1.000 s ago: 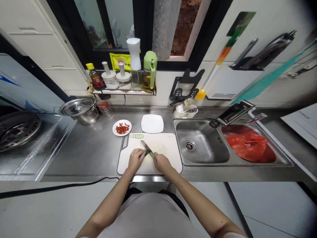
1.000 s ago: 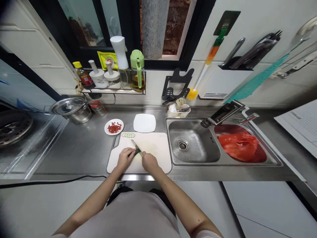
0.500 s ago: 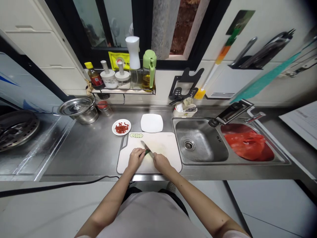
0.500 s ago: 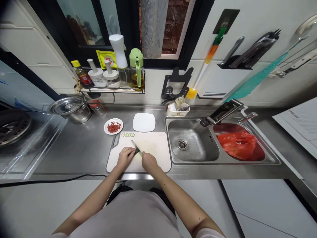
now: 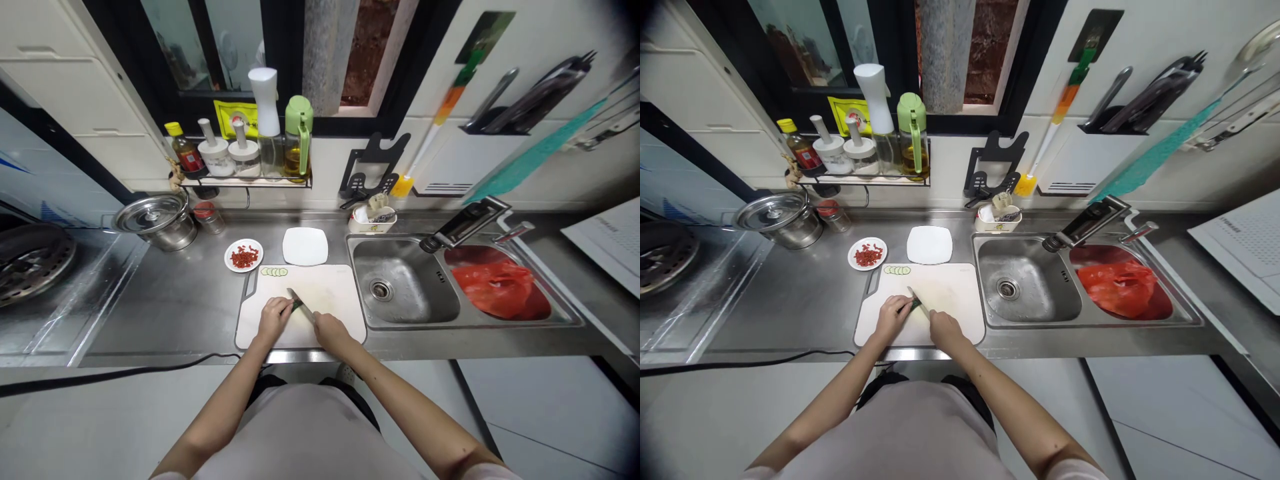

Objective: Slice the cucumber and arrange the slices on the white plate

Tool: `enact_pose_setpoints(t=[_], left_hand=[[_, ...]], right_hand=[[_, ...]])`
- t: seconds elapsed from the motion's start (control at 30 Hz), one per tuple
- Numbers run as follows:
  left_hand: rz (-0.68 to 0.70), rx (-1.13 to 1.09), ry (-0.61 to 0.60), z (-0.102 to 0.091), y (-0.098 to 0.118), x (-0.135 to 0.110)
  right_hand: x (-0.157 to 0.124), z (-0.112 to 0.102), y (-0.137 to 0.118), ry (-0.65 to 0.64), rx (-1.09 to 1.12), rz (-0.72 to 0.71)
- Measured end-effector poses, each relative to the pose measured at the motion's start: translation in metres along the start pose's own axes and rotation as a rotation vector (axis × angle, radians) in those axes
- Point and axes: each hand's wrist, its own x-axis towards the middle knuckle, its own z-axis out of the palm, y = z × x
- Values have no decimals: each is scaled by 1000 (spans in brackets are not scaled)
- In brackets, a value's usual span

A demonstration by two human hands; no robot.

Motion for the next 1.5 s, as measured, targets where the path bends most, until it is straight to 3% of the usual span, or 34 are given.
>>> enact_pose_setpoints(t=[0.33,1.27,1.5], left_hand=[[-12,-17,-2,1,-2,1],[-50,-37,-14,1,-8,3],[-50,-41,-18,1,-8,4]], right_hand=[[-3,-3,4,-14,11,-9],[24,2,-6,2,-27,-34],[32,7,-6,69,-42,-74]])
